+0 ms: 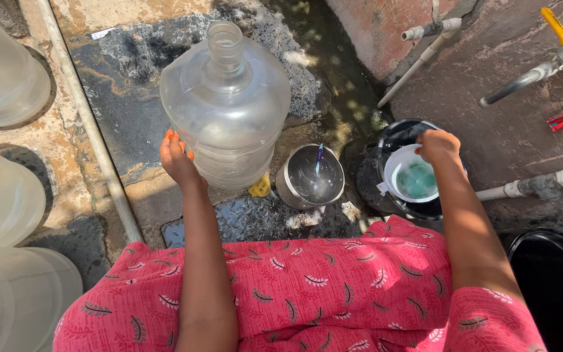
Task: The person cleans a large plastic water jug by filling it with water and shaking it, then pouring the water out.
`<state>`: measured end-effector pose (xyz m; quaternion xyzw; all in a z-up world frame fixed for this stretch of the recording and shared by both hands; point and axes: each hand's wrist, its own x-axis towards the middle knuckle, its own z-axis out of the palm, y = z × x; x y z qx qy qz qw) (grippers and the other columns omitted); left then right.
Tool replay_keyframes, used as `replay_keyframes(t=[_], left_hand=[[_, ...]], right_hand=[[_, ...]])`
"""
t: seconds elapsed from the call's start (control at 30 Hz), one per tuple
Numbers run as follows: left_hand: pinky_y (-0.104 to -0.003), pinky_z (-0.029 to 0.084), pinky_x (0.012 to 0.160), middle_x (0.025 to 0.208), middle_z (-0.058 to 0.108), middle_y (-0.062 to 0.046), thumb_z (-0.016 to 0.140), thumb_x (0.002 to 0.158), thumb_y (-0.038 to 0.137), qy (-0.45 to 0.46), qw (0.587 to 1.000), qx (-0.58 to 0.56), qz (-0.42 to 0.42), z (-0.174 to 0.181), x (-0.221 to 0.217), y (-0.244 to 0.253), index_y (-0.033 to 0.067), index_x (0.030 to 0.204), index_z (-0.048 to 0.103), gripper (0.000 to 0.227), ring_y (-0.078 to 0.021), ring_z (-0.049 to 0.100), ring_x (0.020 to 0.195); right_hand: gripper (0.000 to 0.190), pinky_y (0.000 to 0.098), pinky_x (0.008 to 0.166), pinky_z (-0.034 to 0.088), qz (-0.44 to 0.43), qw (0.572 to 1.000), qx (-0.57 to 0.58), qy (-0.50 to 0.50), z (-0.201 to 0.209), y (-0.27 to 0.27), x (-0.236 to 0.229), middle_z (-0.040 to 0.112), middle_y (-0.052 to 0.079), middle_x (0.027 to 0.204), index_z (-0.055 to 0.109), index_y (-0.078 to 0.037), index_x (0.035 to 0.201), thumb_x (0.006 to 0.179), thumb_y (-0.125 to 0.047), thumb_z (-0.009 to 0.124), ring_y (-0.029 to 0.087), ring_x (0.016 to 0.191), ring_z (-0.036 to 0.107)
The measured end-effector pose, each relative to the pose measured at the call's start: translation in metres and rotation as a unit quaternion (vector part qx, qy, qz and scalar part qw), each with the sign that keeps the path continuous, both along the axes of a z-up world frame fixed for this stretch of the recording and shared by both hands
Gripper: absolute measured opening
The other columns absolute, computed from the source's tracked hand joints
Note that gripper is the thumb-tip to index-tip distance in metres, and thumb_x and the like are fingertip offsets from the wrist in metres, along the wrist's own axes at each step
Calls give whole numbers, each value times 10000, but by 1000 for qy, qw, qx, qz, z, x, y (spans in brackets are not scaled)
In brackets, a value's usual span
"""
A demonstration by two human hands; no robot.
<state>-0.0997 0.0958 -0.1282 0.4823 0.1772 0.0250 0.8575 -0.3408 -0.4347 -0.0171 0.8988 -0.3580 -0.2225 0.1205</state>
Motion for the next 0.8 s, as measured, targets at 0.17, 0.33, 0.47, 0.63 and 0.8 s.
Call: replay_keyframes(t=[0.17,0.33,0.47,0.63,0.8], left_hand=[[-377,438,1011,1403,588,-43,623,890,360,181,975,-119,43,-82,7,28,147,1375,553,535,-228,570,1248],[-428,367,1066,1414,582,-20,559,908,407,263,950,-168,32,-171,-9,45,169,1392,573,539,-274,488,1301],[-474,299,1144,1511,493,-61,615,914,444,308,942,-132,32,-198,-29,56,132,1474,466,658,-331,380,1405],[-562,133,1213,1610,297,-149,570,904,752,320,942,-95,40,-180,-53,75,174,1628,248,982,-343,187,1545],[-547,340,1192,1614,359,-159,590,744,825,37,950,-280,-129,-120,-56,9,198,1590,223,1115,-380,344,1498]], right_hand=[[861,505,1127,455,200,940,146,-235,21,103,100,600,175,1450,561,-107,1470,850,-683,723,372,1327,577],[1100,458,1030,460,249,668,423,-559,37,313,265,596,247,1334,338,-28,1469,701,-530,946,367,1264,579],[807,420,878,596,186,766,301,-537,62,405,305,785,113,1015,560,-110,1303,726,-553,910,292,984,765],[671,352,862,611,386,638,321,-584,113,381,244,733,85,1044,544,-65,1172,762,-379,973,235,1036,773],[603,301,942,585,297,515,540,-596,206,284,234,639,74,1156,531,-29,1278,898,-211,962,167,1051,661]])
